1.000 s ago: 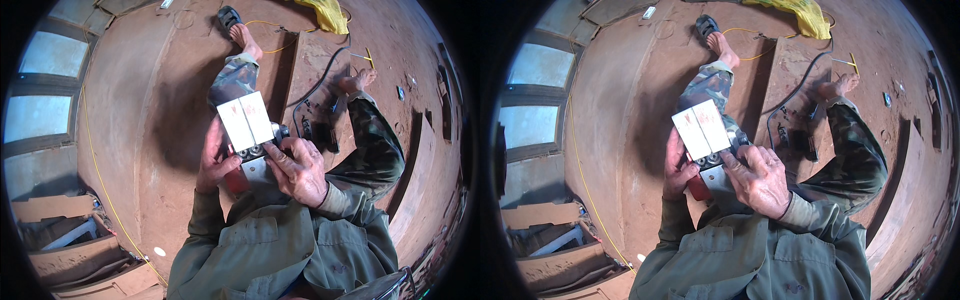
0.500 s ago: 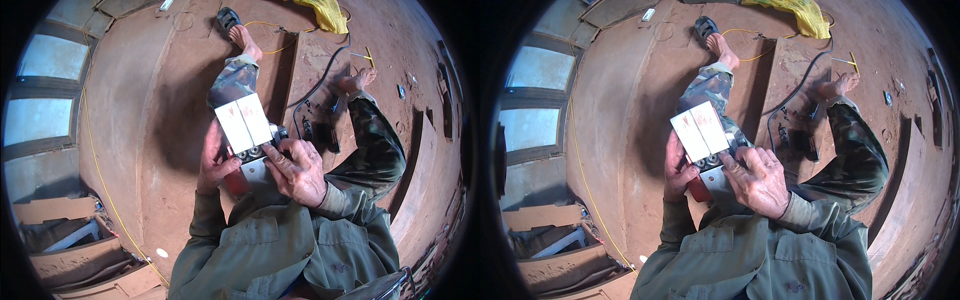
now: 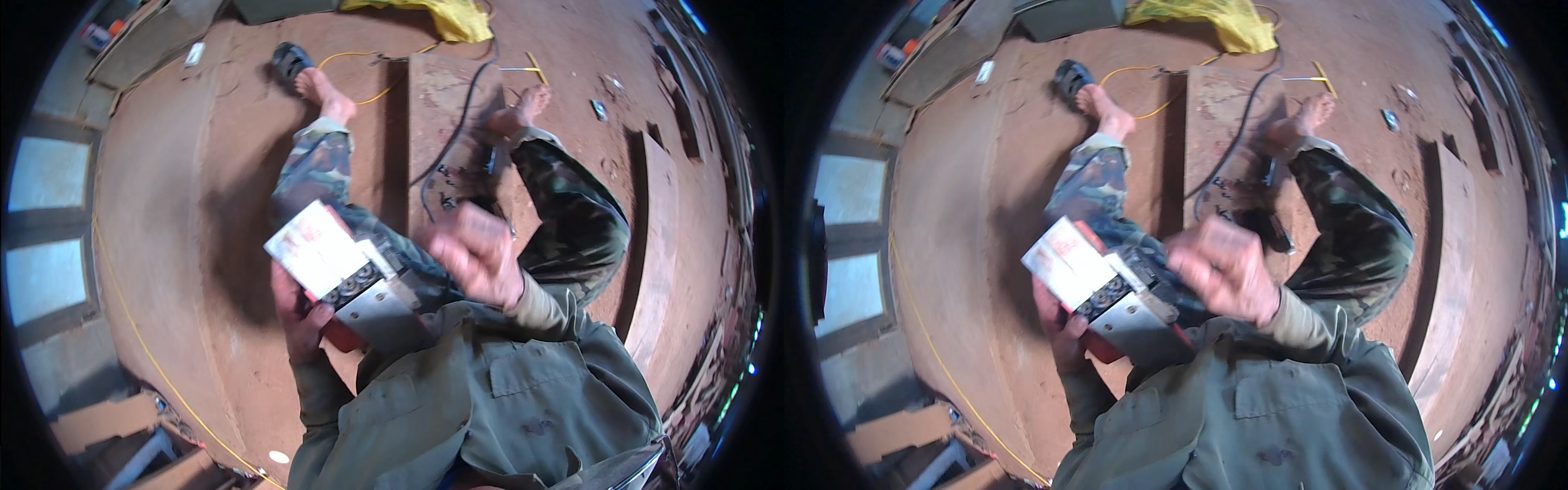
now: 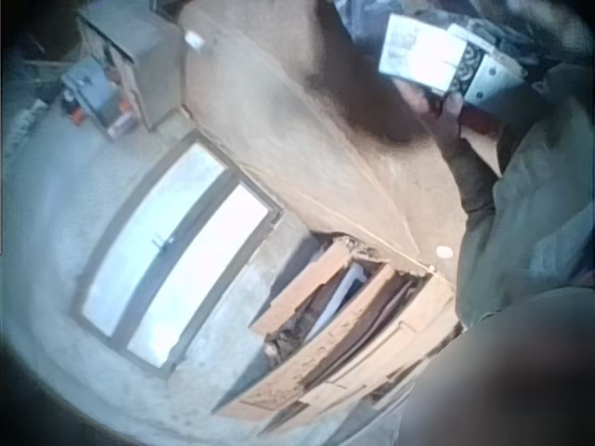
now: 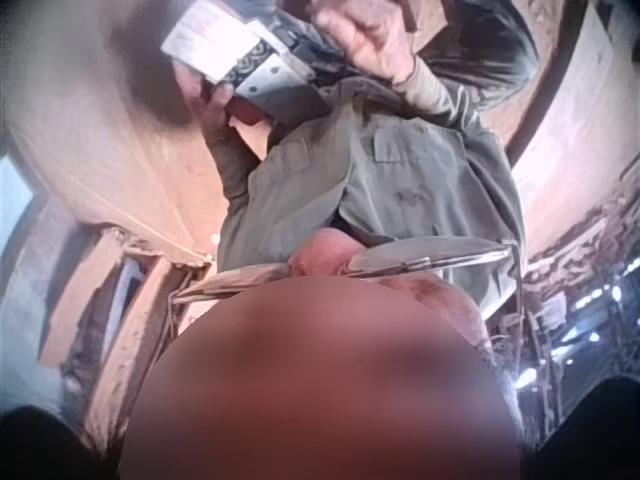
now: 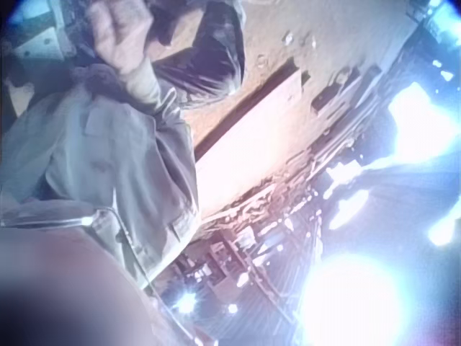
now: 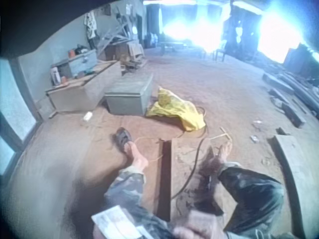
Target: The person sits on the floor and uses a screwdriver to tighten screws on a small metal electrical component. They then place a chain of small metal rings onto a red and silver power tool and use a yellow T-handle Allen key to tighten the assembly.
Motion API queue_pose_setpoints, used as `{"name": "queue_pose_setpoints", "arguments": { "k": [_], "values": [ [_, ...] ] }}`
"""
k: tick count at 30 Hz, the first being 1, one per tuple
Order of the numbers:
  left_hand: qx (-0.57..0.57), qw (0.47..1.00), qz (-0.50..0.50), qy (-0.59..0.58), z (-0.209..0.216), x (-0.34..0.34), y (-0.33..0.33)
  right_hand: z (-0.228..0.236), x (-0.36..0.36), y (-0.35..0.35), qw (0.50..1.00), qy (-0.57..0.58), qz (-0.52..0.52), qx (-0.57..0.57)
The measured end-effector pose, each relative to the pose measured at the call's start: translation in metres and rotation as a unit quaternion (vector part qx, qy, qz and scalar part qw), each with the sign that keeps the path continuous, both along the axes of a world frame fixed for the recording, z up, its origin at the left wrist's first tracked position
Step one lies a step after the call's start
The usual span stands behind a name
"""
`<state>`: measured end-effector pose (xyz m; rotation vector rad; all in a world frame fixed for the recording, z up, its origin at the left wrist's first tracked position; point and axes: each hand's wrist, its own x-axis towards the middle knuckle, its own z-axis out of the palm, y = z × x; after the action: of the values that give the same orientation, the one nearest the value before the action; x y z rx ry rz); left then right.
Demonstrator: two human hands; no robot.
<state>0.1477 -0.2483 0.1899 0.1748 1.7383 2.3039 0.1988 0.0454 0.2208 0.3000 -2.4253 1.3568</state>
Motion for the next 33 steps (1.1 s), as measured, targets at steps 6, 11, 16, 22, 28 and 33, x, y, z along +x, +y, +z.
{"name": "queue_pose_setpoints", "arguments": {
  "k": [6,11,16,22,28,33],
  "values": [
    [0.013,1.000,-0.002,-0.002,-0.007,-0.004,-0.004,-0.108,-0.072,0.134,0.903,-0.254,-0.343,-0.046],
    [0.013,1.000,0.000,-0.017,-0.008,-0.003,-0.005,-0.211,-0.087,0.144,0.885,-0.360,-0.269,0.125],
    [0.008,1.000,0.011,-0.008,-0.011,-0.005,-0.004,-0.245,-0.083,0.117,0.889,-0.344,-0.229,0.197],
    [0.019,1.000,0.012,0.020,-0.025,0.003,-0.019,-0.256,-0.087,0.113,0.888,-0.323,-0.232,0.231],
    [0.053,0.998,-0.038,0.002,-0.018,-0.005,-0.016,-0.261,-0.085,0.111,0.895,-0.315,-0.265,0.172],
    [0.052,0.997,-0.056,0.012,-0.005,-0.010,-0.012,-0.226,-0.082,0.107,0.901,-0.291,-0.299,0.117]
  ]
}}
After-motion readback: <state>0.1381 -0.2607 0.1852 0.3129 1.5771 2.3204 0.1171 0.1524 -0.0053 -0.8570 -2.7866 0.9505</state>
